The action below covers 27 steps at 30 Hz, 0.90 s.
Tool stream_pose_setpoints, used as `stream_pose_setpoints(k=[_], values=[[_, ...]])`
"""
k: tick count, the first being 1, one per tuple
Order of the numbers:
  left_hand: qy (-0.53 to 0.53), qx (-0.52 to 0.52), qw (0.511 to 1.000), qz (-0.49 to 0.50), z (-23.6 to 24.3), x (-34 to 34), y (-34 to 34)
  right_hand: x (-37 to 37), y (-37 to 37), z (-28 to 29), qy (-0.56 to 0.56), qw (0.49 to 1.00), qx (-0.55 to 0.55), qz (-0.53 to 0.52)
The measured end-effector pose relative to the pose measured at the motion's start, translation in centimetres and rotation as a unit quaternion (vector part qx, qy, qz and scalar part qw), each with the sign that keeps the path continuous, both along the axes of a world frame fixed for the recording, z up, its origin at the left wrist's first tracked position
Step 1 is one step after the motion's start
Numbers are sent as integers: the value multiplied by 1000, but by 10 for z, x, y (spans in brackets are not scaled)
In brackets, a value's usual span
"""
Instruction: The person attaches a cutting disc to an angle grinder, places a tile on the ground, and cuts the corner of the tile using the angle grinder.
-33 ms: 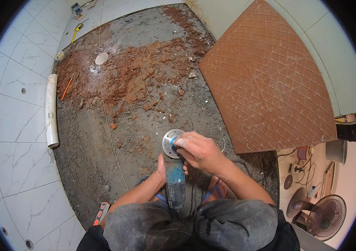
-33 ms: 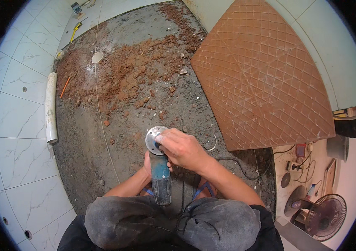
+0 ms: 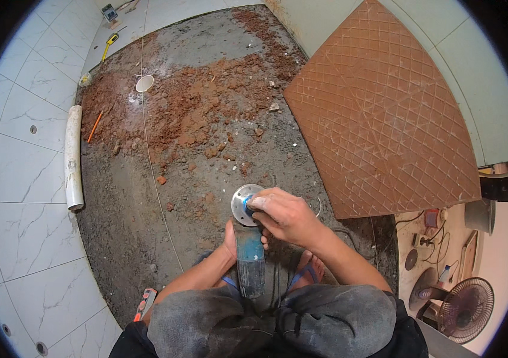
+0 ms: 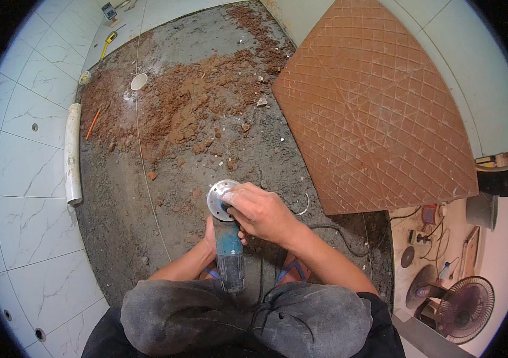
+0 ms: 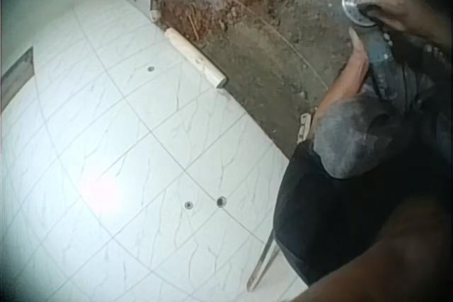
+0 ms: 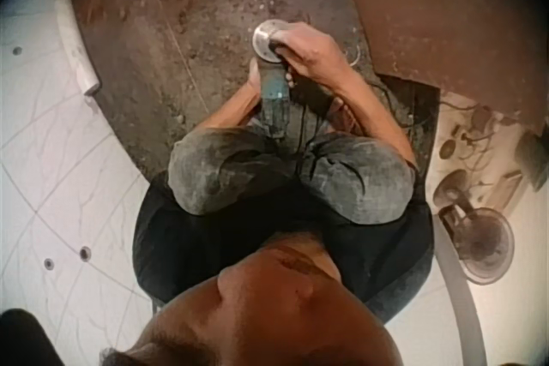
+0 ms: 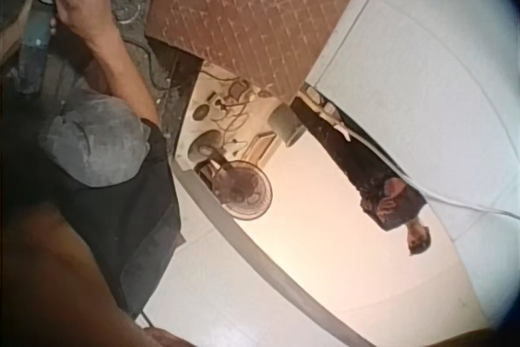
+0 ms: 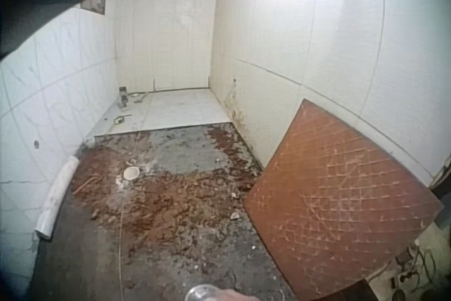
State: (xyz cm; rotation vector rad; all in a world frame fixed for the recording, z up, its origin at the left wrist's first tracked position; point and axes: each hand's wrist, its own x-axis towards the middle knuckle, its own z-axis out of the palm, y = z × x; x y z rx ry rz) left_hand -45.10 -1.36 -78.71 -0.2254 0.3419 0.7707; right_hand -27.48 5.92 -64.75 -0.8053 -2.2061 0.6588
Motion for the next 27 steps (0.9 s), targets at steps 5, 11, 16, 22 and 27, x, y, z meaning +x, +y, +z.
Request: stream_pose_setpoints(k=[5, 11, 16, 22, 27], values=[[-27, 25, 999, 9, -5, 3, 2, 3, 11, 5, 8, 991, -130, 0], [-20, -2, 1000, -2, -5, 1, 1, 5, 22, 7, -14, 996, -62, 66], [-35, 23, 999, 4, -1, 2, 3, 7, 28, 17, -85, 989, -65, 103], [6, 28, 1000, -10, 6, 5, 8, 7, 36, 20, -136, 975, -48, 171], [11, 21, 999, -22, 10, 4, 11, 6, 41, 18, -124, 974, -10, 190]])
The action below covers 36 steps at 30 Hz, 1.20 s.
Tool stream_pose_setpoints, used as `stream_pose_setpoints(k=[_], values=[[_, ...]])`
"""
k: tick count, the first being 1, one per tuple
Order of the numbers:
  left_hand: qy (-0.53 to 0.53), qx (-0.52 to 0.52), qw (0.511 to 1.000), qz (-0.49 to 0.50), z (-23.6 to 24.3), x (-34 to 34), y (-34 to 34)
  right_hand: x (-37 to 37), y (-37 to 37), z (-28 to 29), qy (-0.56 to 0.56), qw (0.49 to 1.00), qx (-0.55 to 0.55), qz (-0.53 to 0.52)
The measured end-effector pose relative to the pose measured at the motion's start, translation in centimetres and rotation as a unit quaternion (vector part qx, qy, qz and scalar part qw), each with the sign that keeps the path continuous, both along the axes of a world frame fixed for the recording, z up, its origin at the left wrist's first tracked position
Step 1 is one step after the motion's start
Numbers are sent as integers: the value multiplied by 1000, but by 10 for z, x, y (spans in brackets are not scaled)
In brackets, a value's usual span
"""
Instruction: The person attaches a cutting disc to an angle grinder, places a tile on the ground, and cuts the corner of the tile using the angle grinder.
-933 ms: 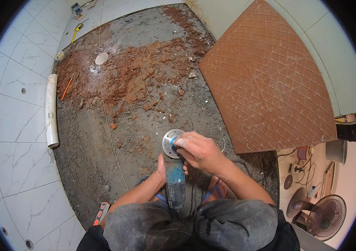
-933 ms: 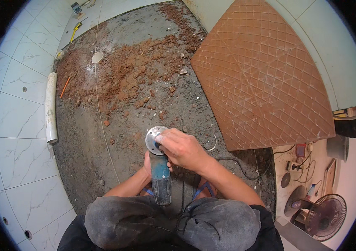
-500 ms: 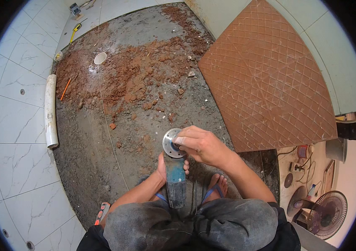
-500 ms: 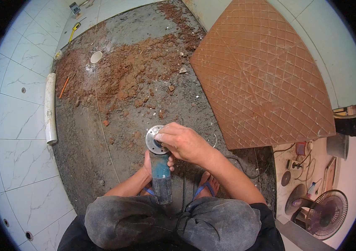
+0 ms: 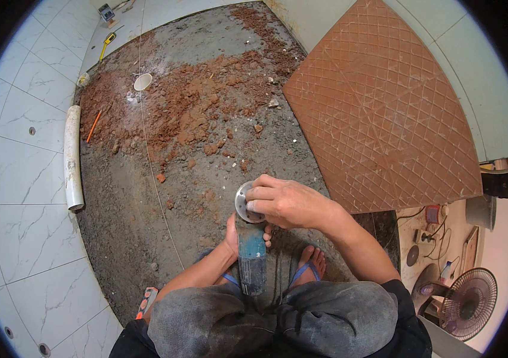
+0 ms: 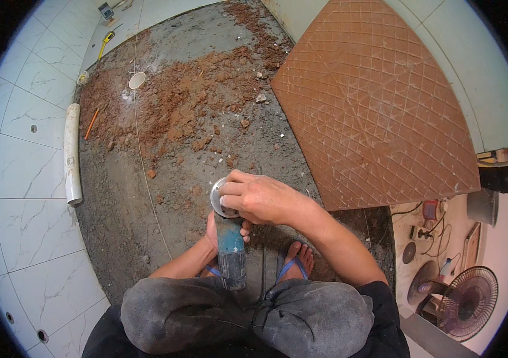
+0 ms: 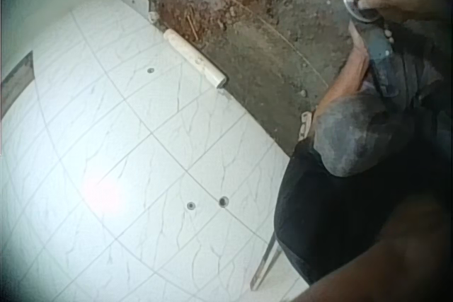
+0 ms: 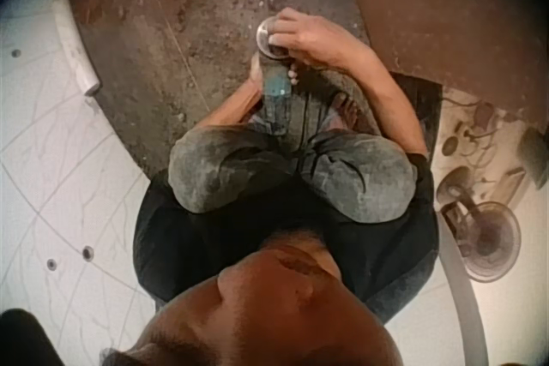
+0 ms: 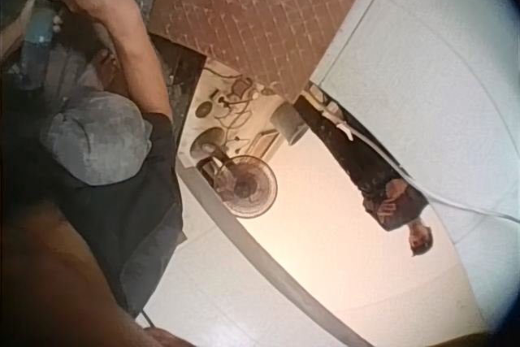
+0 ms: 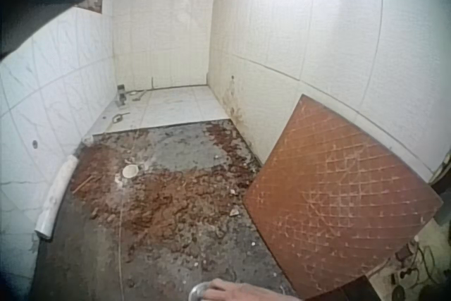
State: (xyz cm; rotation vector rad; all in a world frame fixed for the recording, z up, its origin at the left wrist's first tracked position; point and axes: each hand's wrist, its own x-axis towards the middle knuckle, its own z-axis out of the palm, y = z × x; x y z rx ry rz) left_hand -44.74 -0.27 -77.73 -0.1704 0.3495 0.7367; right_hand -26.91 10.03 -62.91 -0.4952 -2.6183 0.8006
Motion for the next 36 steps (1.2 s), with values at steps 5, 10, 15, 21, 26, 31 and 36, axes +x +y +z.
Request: stream_pose_setpoints(k=[5, 10, 15, 21, 26, 31, 36], values=[[-15, 6, 1000, -1, -1, 0, 0, -1, 4, 0, 44, 998, 20, 34], [-24, -9, 1000, 12, 2, -2, -1, -1, -4, 1, 17, 1000, 12, -11], [-22, 4, 1000, 13, 0, -3, -2, -1, -1, -8, 50, 999, 14, 3], [-19, -9, 1000, 12, 0, -2, -2, 1, 0, -7, 65, 998, 7, 5], [-11, 15, 1000, 14, -5, 0, -2, -2, -11, -17, 9, 994, 44, -98], [-4, 3, 1000, 8, -6, -1, -2, -6, -18, -9, -22, 987, 21, -160], [-19, -11, 1000, 21, -7, 0, -6, -3, -16, -12, 69, 984, -43, -156]])
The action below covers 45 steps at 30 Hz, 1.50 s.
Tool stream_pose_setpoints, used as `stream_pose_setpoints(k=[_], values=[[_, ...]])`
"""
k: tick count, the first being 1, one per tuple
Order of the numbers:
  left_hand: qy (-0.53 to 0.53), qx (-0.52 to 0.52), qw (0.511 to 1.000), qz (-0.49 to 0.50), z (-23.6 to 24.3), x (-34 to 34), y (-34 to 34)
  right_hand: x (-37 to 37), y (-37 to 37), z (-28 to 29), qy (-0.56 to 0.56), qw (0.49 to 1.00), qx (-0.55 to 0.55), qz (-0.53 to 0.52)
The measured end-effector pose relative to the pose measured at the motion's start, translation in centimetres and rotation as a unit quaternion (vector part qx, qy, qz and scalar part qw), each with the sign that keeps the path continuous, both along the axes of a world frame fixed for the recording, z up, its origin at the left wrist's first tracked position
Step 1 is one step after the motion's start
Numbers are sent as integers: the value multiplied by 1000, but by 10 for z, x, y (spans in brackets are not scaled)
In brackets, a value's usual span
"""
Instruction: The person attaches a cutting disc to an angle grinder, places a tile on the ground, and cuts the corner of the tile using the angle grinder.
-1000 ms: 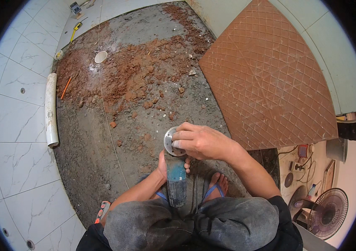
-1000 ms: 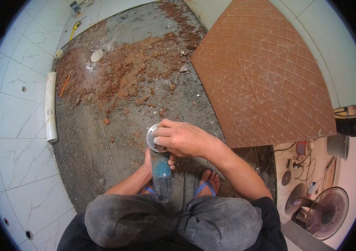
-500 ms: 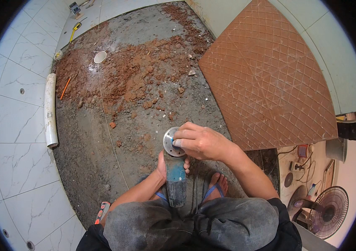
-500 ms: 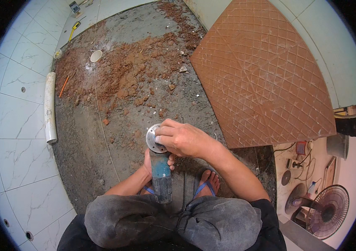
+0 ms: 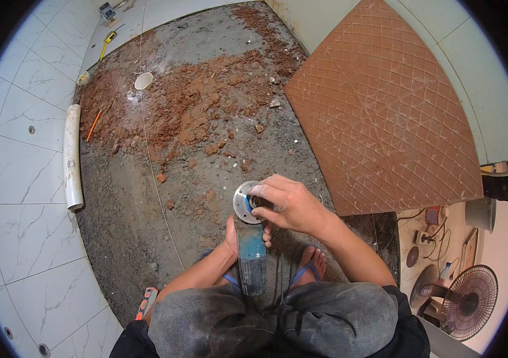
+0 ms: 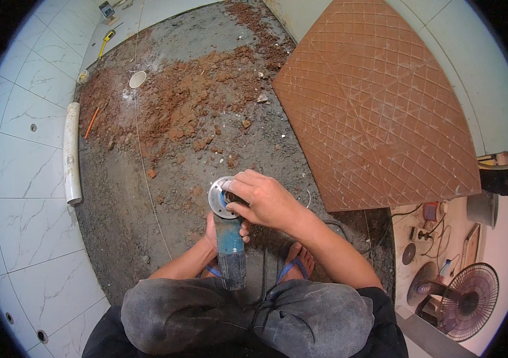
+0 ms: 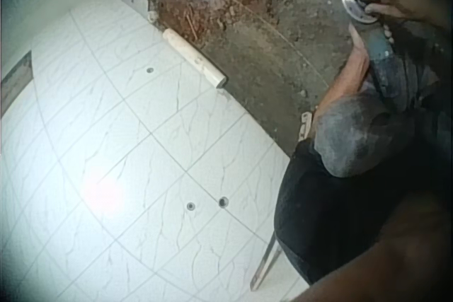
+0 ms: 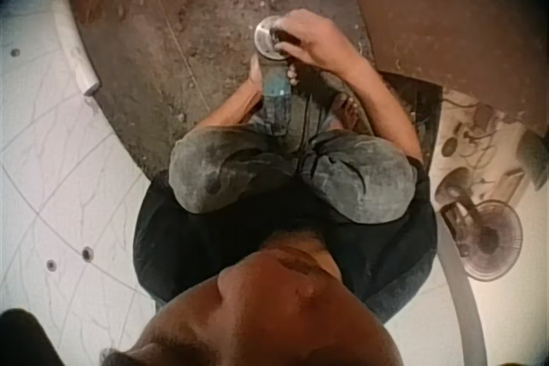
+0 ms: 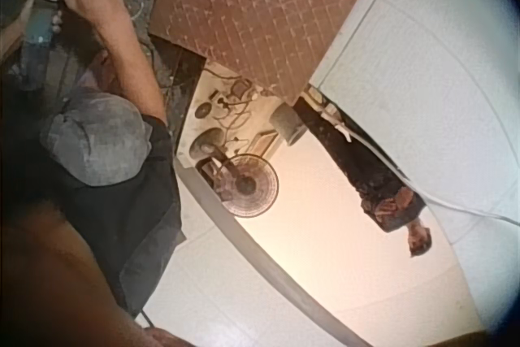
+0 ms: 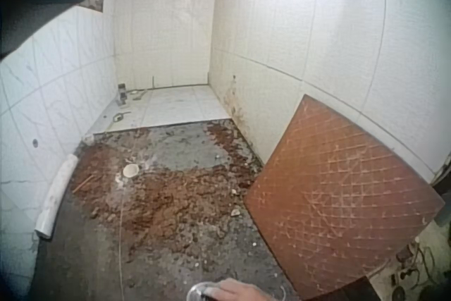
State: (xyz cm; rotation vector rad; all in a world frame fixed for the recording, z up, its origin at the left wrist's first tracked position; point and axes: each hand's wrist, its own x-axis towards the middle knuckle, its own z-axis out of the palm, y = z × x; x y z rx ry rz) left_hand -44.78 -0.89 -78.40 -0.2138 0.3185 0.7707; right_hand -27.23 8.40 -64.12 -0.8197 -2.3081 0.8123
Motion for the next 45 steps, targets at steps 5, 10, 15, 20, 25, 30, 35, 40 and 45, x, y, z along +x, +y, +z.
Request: stream_pose_setpoints(k=[5, 10, 15, 20, 25, 30, 35, 40, 45], values=[[5, -10, 1000, -8, 4, -1, 4, 4, 4, 4, 3, 999, -12, 31], [25, 6, 1000, -5, 0, -1, 4, -1, 2, 0, -9, 1000, -1, 14], [10, 21, 1000, -4, 1, -1, 3, -4, -4, 3, -19, 1000, -15, -9], [-6, 17, 1000, 4, 1, 2, 1, -1, -6, 6, -38, 999, -19, -9], [-5, 18, 1000, -9, -1, 0, 3, -4, -8, 15, -88, 995, 12, -42], [-1, 11, 1000, -6, 3, 0, 3, -3, -10, 14, -158, 984, 29, -80], [-12, 14, 1000, 3, 0, -1, 3, 5, -5, 20, -47, 997, -15, -54], [-4, 40, 999, -11, 4, 3, 5, 9, -2, 4, -23, 1000, 6, 11], [4, 4, 1000, -11, 9, 1, 4, 3, -7, 6, -50, 998, 46, 6]])
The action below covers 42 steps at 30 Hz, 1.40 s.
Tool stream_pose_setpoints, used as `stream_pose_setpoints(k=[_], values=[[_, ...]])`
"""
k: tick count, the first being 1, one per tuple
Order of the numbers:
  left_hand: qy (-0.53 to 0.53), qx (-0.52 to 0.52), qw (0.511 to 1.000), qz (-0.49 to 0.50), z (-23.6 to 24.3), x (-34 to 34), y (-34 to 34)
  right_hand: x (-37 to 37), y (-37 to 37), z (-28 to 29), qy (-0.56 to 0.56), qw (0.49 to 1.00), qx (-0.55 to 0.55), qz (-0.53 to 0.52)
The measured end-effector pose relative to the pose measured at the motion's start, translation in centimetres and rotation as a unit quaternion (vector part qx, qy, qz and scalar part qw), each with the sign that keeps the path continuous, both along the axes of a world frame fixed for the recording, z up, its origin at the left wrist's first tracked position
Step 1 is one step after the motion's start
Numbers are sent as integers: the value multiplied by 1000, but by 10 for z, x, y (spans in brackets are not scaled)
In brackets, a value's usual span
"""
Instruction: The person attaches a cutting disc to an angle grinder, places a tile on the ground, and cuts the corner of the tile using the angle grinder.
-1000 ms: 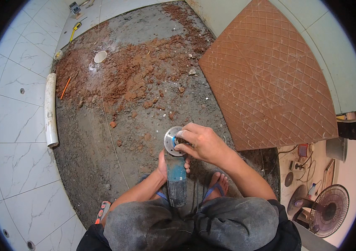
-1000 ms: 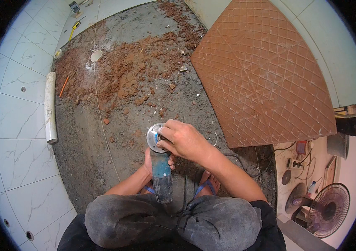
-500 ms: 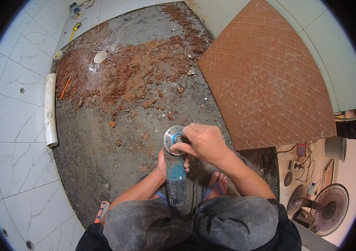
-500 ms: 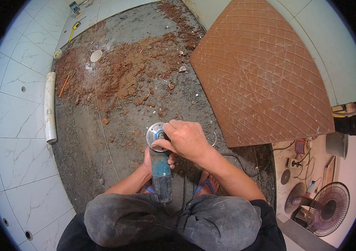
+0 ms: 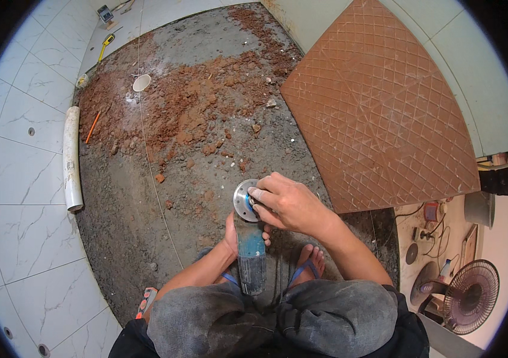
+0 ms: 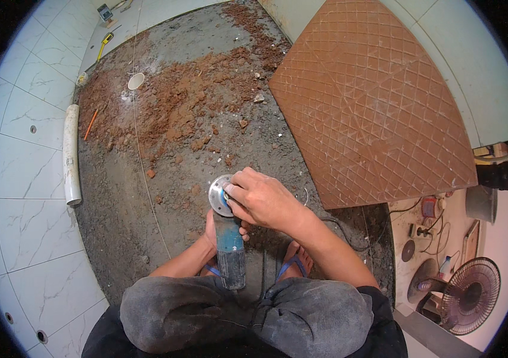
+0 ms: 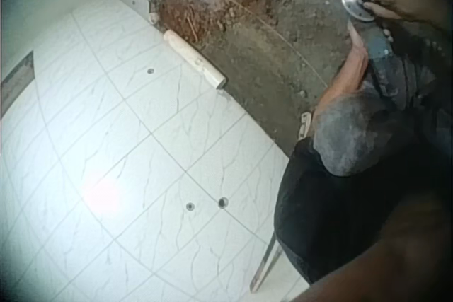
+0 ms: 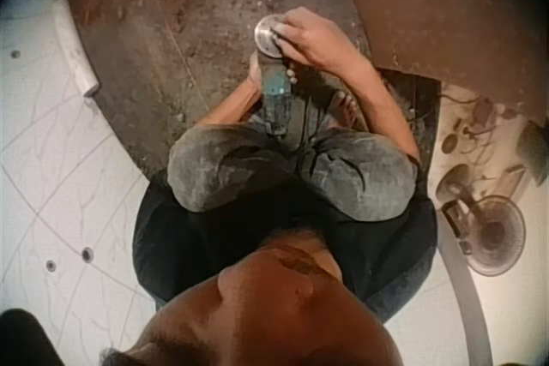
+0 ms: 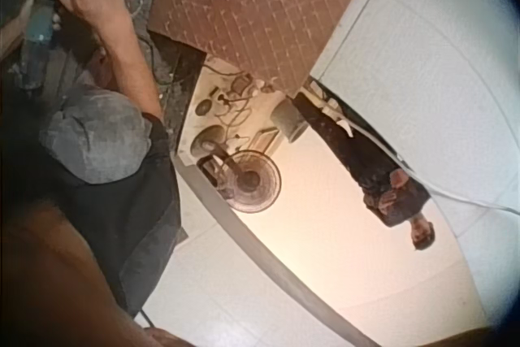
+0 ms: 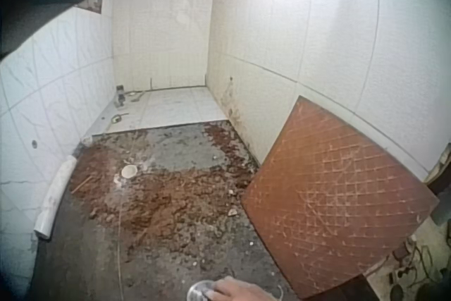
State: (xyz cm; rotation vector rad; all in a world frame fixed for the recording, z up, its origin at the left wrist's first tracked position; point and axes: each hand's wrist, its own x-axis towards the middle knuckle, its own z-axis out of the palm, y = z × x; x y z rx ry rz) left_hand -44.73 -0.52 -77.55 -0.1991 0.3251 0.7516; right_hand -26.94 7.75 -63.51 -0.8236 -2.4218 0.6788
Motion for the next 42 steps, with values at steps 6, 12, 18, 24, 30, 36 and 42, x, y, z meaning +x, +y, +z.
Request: stream_pose_setpoints(k=[6, 12, 18, 24, 30, 36, 42], values=[[-4, 12, 1000, 7, 1, 2, 0, -2, -3, 1, -37, 996, 68, -41], [-5, 9, 1000, 7, 1, 1, 0, 1, -5, 2, -39, 997, 34, -56], [-2, 17, 1000, 4, 0, 2, 1, 2, -5, 3, -23, 998, 30, -44], [-3, 18, 1000, 13, 2, 4, 0, -1, -8, 2, -72, 994, 28, -75], [-8, 12, 1000, -2, -4, 0, 1, 0, -6, 12, -140, 983, 34, -111], [-9, 3, 1000, 2, -7, -2, 0, 1, 1, 3, 28, 997, 49, -48], [4, 1, 1000, -3, -1, 2, 1, 4, -5, 3, -15, 998, -4, -63]])
